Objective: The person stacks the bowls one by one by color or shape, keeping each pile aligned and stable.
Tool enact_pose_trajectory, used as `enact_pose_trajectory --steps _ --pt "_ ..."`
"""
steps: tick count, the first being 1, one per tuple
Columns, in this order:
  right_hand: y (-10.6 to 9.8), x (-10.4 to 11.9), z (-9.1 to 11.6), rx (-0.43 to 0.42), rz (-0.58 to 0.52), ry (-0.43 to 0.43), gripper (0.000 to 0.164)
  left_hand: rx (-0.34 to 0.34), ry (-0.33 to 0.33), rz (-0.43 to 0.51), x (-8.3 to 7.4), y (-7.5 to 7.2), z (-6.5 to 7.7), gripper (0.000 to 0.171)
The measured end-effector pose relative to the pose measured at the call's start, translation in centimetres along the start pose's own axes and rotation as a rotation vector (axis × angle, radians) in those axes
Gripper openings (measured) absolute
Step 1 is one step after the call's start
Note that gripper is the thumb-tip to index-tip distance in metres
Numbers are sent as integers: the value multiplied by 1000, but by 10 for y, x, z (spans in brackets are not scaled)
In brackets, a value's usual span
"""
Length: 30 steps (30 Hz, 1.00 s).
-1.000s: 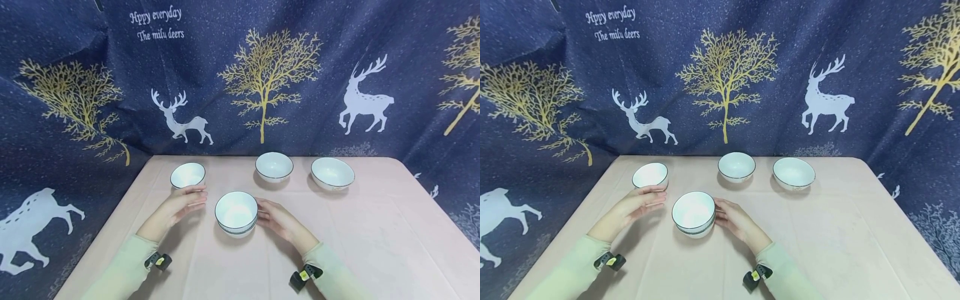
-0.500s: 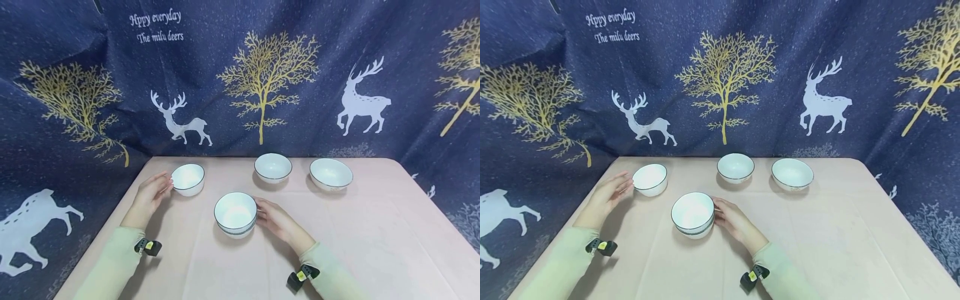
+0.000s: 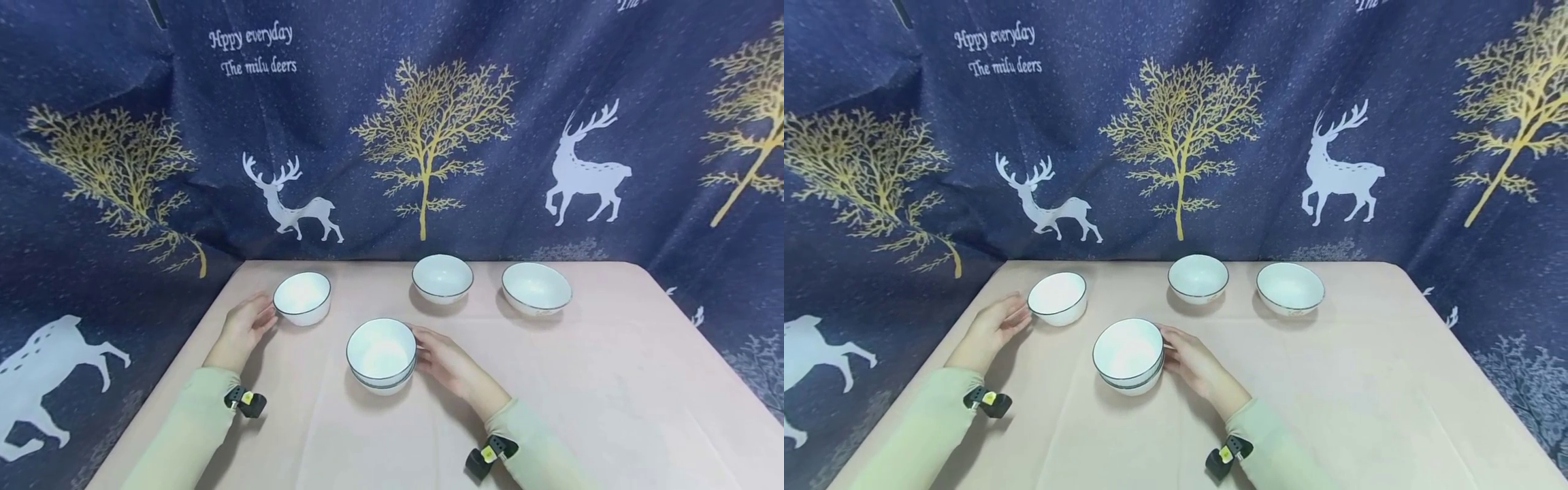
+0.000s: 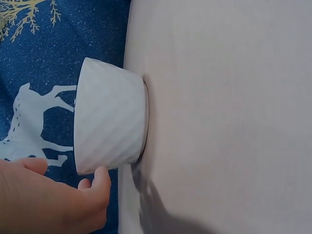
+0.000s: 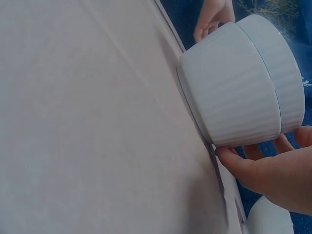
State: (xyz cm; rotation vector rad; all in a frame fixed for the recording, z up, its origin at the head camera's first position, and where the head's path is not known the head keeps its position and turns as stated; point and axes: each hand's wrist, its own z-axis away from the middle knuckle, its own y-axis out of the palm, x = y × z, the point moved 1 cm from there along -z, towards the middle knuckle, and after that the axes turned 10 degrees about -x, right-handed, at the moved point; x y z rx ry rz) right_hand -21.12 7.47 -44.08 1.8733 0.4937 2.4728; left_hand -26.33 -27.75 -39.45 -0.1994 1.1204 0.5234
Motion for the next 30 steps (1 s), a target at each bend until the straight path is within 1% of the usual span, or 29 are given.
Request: enact_pose_trajectory --steps 3,9,11,13,15,16,21,26,28,30 --pt "0 -1 -1 10 -5 -11 50 11 -30 11 1 0 -2 65" --pt "1 -1 -1 3 5 -23 50 68 -91 57 1 2 0 67" --pt "1 -1 -1 4 3 -25 50 73 -104 66 2 4 1 68" --pt "1 -1 0 6 2 -28 50 62 -116 74 4 6 1 69" --pt "0 -2 1 8 2 -29 50 60 -118 69 6 7 0 68" --pt "0 -2 1 8 2 -27 50 57 -110 48 6 8 -1 67" --pt "0 -2 0 -1 2 -18 50 81 -101 -3 11 9 -5 65" --pt "0 -3 0 -4 -9 -13 48 111 -112 23 14 11 -6 68" --pt "-1 -3 0 2 -10 -15 49 129 -118 43 14 11 -5 67" --pt "-1 -3 1 11 -11 -20 49 132 -130 61 14 11 -4 66"
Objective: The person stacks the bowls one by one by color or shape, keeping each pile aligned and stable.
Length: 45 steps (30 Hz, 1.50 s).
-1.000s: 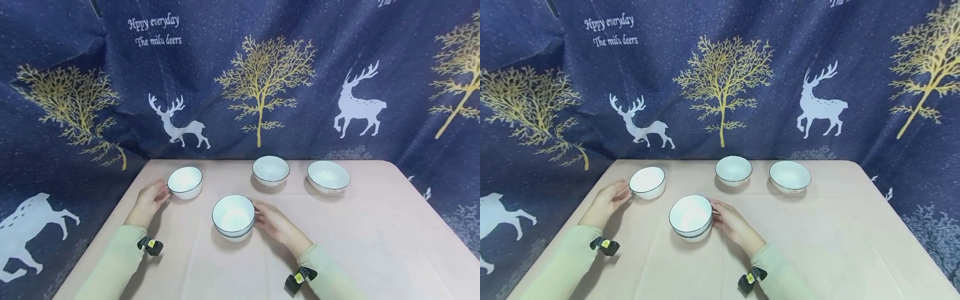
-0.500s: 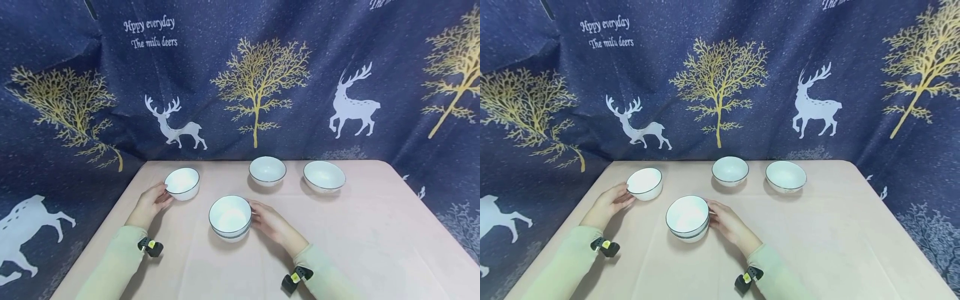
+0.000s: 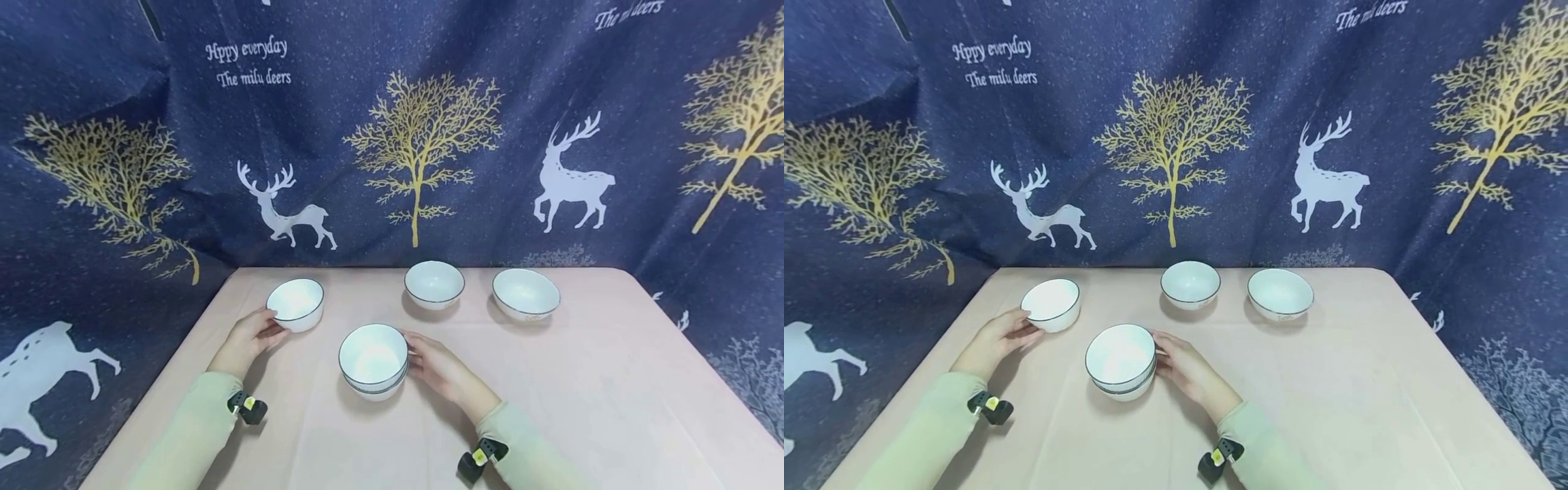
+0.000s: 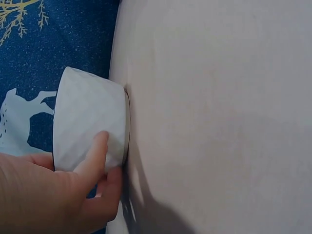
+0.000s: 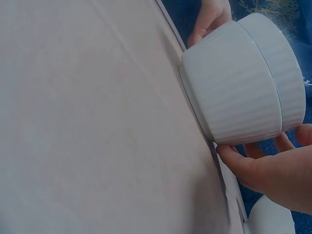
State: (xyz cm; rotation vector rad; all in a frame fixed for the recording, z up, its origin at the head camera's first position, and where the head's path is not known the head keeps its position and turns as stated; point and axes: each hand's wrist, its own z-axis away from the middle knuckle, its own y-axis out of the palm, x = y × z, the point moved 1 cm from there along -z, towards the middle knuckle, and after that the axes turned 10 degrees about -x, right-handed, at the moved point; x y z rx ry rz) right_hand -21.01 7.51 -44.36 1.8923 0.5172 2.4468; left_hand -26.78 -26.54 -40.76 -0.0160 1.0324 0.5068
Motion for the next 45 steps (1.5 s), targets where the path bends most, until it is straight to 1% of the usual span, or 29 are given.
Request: enact_pose_trajectory --steps 3,7,10,15,21,28,30,34,35,38,41,42,45 --pt "0 -1 0 10 2 -4 49 -25 -14 17 1 0 1 63" --pt "0 -2 -1 8 9 -4 50 -65 -15 7 3 1 0 60" --pt "0 -2 -1 -1 15 -1 49 -66 -9 10 3 1 -1 60" --pt "-1 -1 0 -6 13 1 49 -48 5 33 3 2 0 61" --pt "-1 0 2 -3 47 -7 52 -39 29 57 4 -1 3 62" --pt "-2 0 2 3 33 0 51 -57 66 11 9 -2 9 62" --pt "-2 0 2 1 32 0 51 -48 78 9 9 -3 11 63" --pt "-2 0 3 1 28 3 51 0 105 4 9 -4 16 62" --pt "-2 0 3 2 27 2 51 19 113 -2 11 -7 10 63" --pt "-2 0 3 4 24 6 50 49 127 -12 10 -8 9 62" --pt "-2 1 2 4 24 11 50 32 120 -28 9 -5 10 63" --pt "-2 1 2 5 25 11 51 20 120 -34 7 0 18 62" --pt "-2 1 1 7 24 9 50 12 117 -62 4 4 23 61"
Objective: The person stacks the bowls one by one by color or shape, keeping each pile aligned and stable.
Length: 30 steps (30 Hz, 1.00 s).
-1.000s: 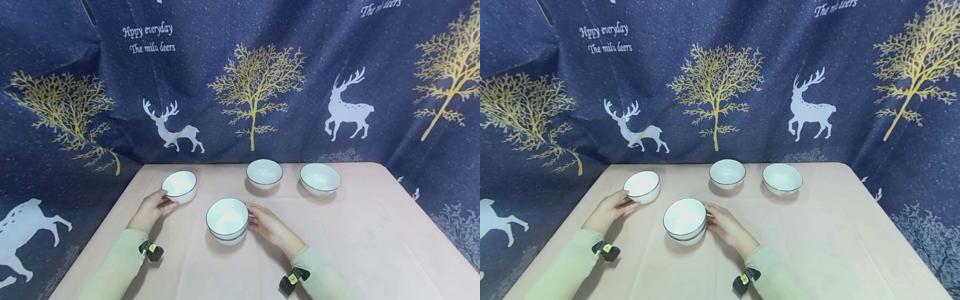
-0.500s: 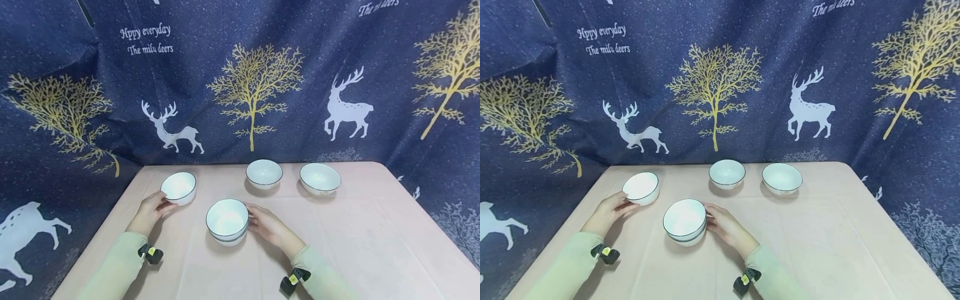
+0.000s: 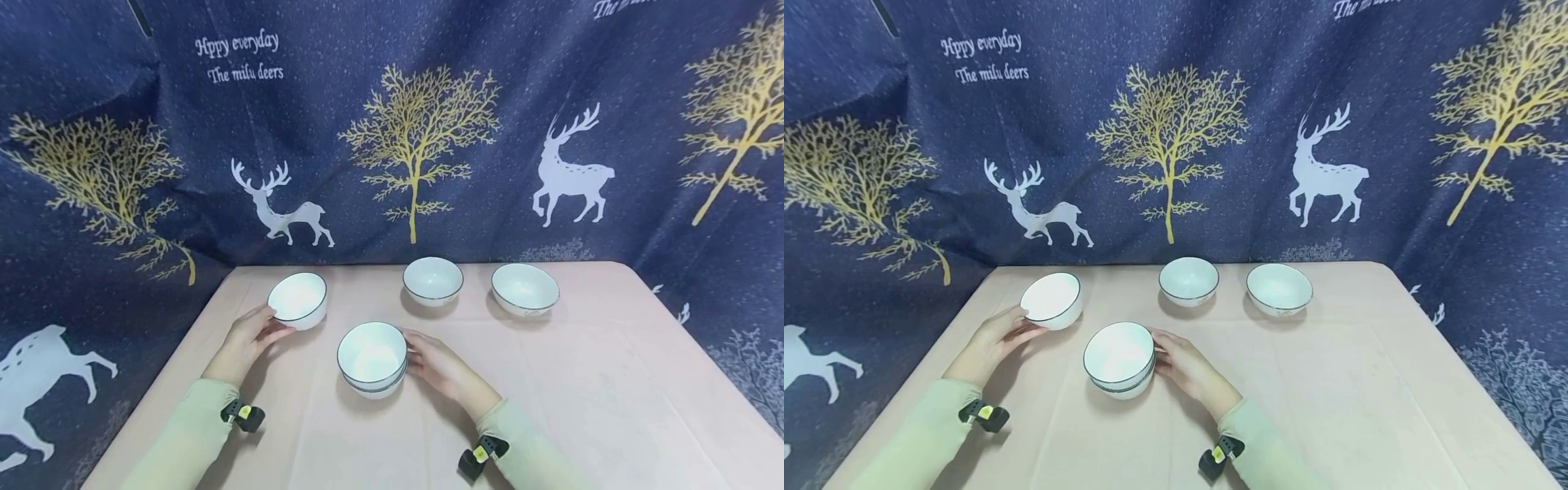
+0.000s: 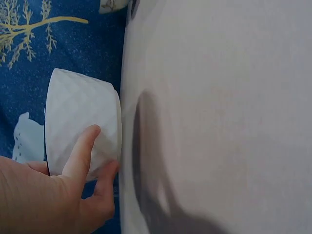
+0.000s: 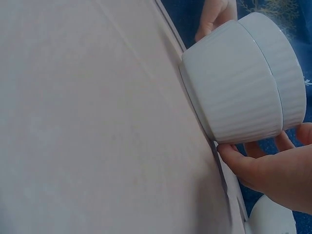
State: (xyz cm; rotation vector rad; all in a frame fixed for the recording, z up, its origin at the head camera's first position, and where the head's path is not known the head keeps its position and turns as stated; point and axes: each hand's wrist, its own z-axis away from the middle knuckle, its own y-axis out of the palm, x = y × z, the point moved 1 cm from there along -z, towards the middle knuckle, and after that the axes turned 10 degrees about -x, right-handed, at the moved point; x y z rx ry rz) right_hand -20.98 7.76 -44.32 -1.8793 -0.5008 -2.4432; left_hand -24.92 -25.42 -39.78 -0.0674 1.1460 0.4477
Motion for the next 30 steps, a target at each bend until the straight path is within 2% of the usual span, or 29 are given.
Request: enact_pose_trajectory --steps 7,16,30 --pt "0 0 1 5 3 -4 50 51 31 -6 -5 6 6 58" --pt "0 -3 1 -11 -15 -1 50 137 100 -18 -10 13 20 56" --pt "1 -1 1 -20 -2 7 49 255 148 8 -17 28 45 52"
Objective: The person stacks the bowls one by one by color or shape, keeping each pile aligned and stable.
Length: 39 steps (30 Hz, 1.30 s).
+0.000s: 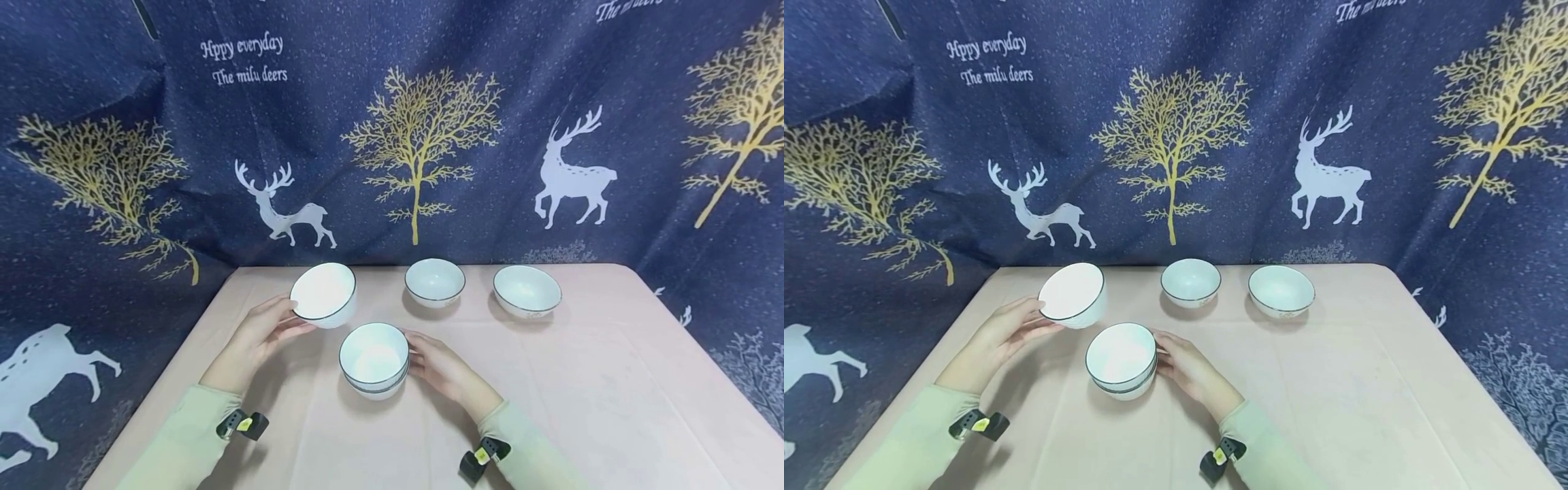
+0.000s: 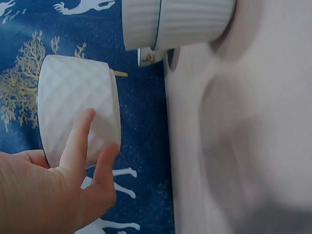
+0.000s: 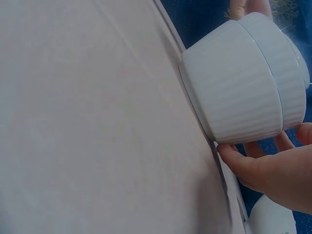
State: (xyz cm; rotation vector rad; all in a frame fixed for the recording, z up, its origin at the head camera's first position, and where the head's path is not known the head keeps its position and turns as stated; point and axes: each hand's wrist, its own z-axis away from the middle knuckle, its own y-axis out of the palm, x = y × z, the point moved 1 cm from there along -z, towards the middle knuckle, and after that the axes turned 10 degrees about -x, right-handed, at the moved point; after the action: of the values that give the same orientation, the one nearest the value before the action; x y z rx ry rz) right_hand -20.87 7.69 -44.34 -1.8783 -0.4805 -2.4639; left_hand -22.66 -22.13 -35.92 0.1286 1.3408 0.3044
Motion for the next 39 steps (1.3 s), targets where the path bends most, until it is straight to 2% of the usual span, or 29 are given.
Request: enact_pose_trajectory --steps 8,14,25,39 --pt "0 -1 -2 -12 -8 -7 48 32 20 -49 0 11 7 53" --pt "-1 -1 -1 -9 -3 -13 49 55 6 -72 0 21 12 53" --pt "-2 -1 -2 15 -2 -7 50 136 8 -125 4 30 19 54" --pt "-2 -1 -3 21 0 10 52 147 -20 -158 17 37 21 56"
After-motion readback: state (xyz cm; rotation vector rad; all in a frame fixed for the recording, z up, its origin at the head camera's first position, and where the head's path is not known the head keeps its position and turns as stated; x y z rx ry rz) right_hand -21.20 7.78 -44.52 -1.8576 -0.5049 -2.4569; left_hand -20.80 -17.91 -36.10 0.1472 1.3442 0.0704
